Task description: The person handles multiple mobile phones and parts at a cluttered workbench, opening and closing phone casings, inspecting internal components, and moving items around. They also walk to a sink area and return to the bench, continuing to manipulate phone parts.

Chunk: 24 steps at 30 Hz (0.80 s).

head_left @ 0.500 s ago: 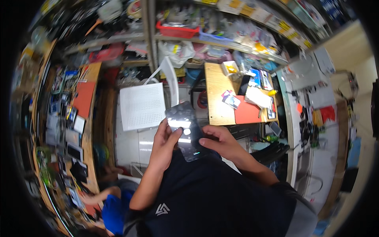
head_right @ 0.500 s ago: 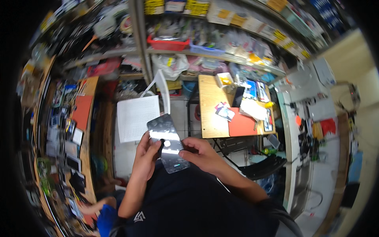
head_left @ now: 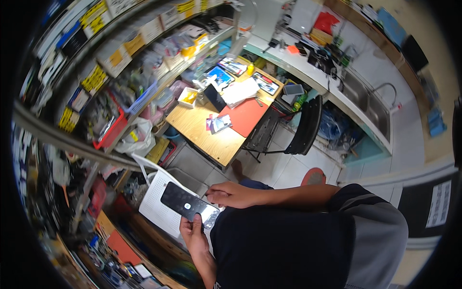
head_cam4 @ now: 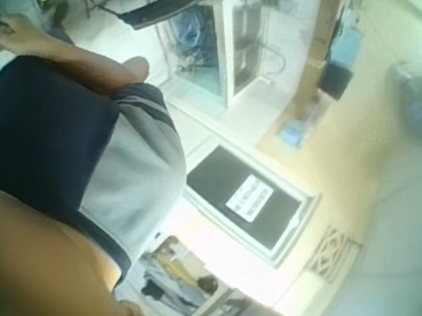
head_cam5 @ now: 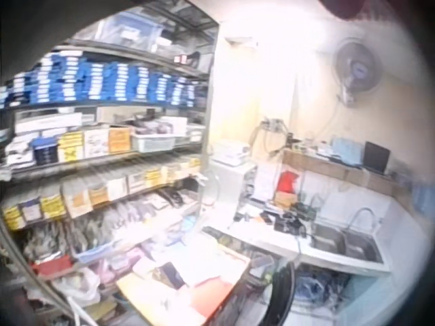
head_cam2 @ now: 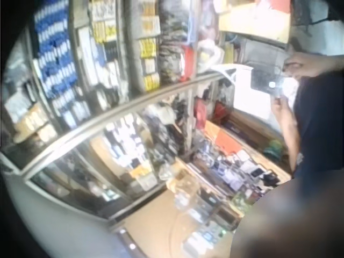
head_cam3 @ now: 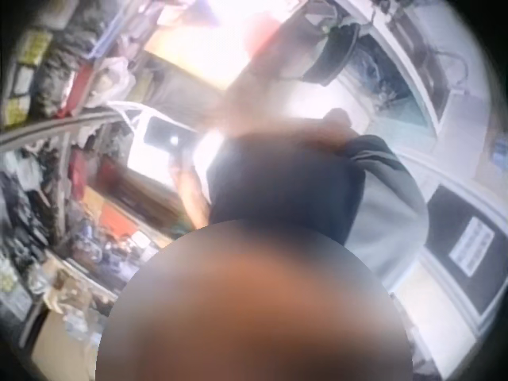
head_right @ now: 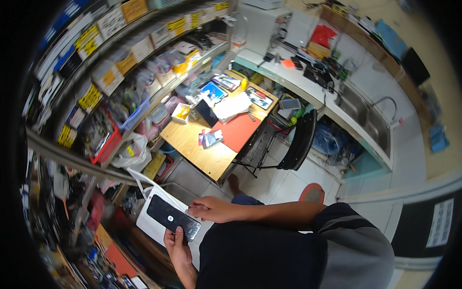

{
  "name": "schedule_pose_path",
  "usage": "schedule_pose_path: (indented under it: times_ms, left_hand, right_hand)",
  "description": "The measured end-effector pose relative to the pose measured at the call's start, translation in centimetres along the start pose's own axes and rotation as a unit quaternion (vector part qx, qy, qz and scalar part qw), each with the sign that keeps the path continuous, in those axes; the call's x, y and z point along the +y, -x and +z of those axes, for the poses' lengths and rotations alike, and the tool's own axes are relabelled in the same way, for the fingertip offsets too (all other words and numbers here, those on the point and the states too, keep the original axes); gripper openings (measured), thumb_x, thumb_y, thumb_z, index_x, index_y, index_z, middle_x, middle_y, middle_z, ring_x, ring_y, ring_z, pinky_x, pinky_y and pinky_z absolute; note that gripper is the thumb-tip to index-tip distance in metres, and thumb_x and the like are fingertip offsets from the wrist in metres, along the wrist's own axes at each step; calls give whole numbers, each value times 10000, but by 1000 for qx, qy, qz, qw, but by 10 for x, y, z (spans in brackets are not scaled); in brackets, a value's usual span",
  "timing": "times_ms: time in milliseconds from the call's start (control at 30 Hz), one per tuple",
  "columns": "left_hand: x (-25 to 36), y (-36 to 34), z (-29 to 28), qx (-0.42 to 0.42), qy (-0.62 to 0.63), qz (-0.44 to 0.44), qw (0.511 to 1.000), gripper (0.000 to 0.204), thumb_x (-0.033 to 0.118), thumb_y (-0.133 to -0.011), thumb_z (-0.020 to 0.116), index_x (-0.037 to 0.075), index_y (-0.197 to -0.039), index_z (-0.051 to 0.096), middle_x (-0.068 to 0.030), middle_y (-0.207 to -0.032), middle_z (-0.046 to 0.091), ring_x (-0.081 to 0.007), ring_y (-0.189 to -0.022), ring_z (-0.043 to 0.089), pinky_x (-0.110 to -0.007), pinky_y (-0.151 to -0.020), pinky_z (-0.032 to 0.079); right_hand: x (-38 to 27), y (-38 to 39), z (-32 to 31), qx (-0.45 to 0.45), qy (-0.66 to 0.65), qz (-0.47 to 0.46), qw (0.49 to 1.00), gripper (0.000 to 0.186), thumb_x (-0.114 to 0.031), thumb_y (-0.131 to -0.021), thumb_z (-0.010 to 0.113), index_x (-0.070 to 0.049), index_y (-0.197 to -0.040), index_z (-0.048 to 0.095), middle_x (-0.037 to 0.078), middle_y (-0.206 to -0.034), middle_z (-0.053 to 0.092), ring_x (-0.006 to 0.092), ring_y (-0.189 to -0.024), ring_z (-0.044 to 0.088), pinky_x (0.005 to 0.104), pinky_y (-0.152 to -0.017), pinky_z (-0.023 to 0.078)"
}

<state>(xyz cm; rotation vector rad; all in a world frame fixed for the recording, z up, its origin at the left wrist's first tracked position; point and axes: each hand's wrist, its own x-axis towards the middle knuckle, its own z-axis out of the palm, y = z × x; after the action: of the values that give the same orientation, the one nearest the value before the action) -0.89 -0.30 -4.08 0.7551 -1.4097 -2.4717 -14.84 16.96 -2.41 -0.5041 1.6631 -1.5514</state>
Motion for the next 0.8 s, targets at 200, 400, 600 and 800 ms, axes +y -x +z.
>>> schedule_pose_path:
  times_ms: [200,400,600,800]
  left_hand:
    - [16,-31,11,1,8,7,1000,254,100,-978,687,-11,-1195,619,-80,-1099,679,-159,-952,634,-299,-892,500]
    - [17,-46,7,45,-57,-57,996,303,132,-981,685,-7,-1230,582,-110,-1177,651,-199,-1030,623,-360,-932,487]
    - [13,-42,47,10,-118,-73,990,388,152,-983,685,1,-1299,519,-118,-1257,579,-213,-1096,580,-377,-979,455]
    - [9,-51,55,-9,-100,-76,992,476,172,-984,686,10,-1367,456,-125,-1337,506,-227,-1161,537,-394,-1027,424]
  right_hand:
    - [23,31,-31,39,84,-56,994,283,-256,-1035,574,4,-935,620,53,-787,633,133,-722,612,309,-681,501]
    - [-90,-11,60,-205,24,-409,889,303,-292,-963,651,4,-910,617,166,-814,658,307,-729,626,423,-665,476]
    - [-139,-62,83,-286,208,-482,802,331,-323,-954,660,4,-913,621,171,-822,663,312,-740,634,431,-668,481]
    - [-147,-70,77,-303,225,-497,782,360,-353,-944,669,3,-916,625,175,-829,668,317,-751,643,439,-671,485]
